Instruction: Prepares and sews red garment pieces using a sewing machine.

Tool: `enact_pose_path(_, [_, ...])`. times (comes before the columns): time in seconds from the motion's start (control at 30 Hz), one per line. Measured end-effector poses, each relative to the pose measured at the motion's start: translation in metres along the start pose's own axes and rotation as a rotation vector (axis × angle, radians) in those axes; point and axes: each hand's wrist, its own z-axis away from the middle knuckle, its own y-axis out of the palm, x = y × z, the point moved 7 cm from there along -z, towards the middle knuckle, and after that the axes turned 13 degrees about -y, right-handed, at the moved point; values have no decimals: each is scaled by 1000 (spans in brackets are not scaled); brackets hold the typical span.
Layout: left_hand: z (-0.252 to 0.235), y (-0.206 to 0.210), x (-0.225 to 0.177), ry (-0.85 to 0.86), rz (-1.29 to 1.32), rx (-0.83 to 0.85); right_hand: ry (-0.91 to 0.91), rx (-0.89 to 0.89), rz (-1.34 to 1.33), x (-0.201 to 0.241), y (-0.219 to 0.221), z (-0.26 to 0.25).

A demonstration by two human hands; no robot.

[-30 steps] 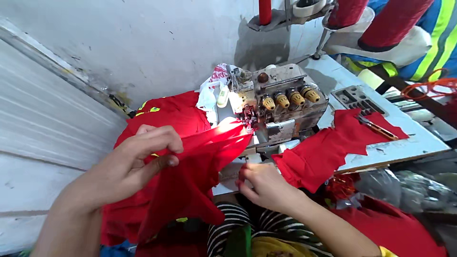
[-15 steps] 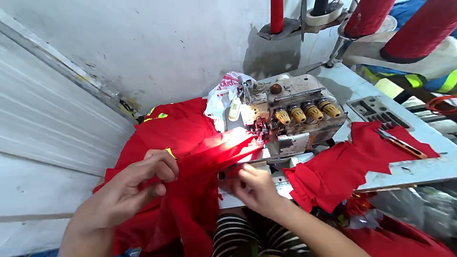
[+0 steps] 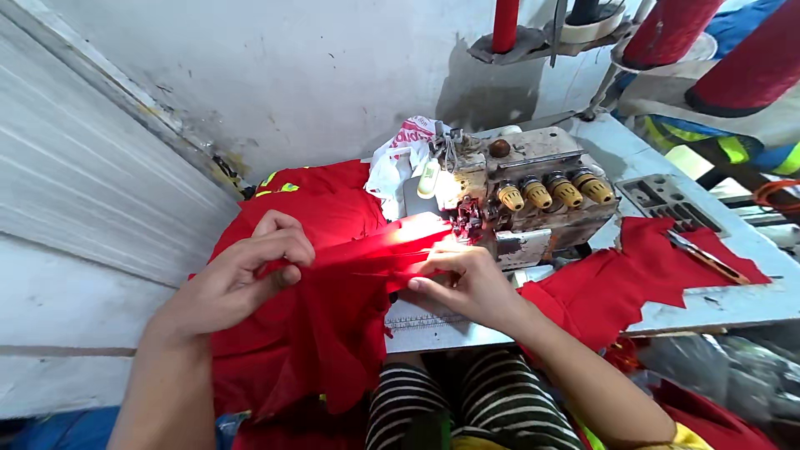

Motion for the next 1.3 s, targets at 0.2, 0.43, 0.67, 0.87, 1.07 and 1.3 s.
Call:
enact_pose_path(0.2, [3, -6, 9, -32, 0, -30, -206, -139, -224, 28, 16, -24])
enact_pose_path(0.43, [1, -1, 18, -19, 40, -104, -280, -324, -58, 29, 19, -18])
enact_pose_path(0.67, [-8, 5, 3, 114, 192, -85, -279, -360, 239, 26, 13, -21])
enact_pose_path(0.87, [-24, 2, 0, 208, 276, -95, -140, -326, 385, -9, -6, 10])
enact_pose_path(1.07, [-29, -2, 12, 184, 307, -139, -135, -346, 359, -19, -8, 13])
enact_pose_path(1.3, [-26, -4, 22, 153, 320, -132, -181, -363, 342, -20, -5, 11])
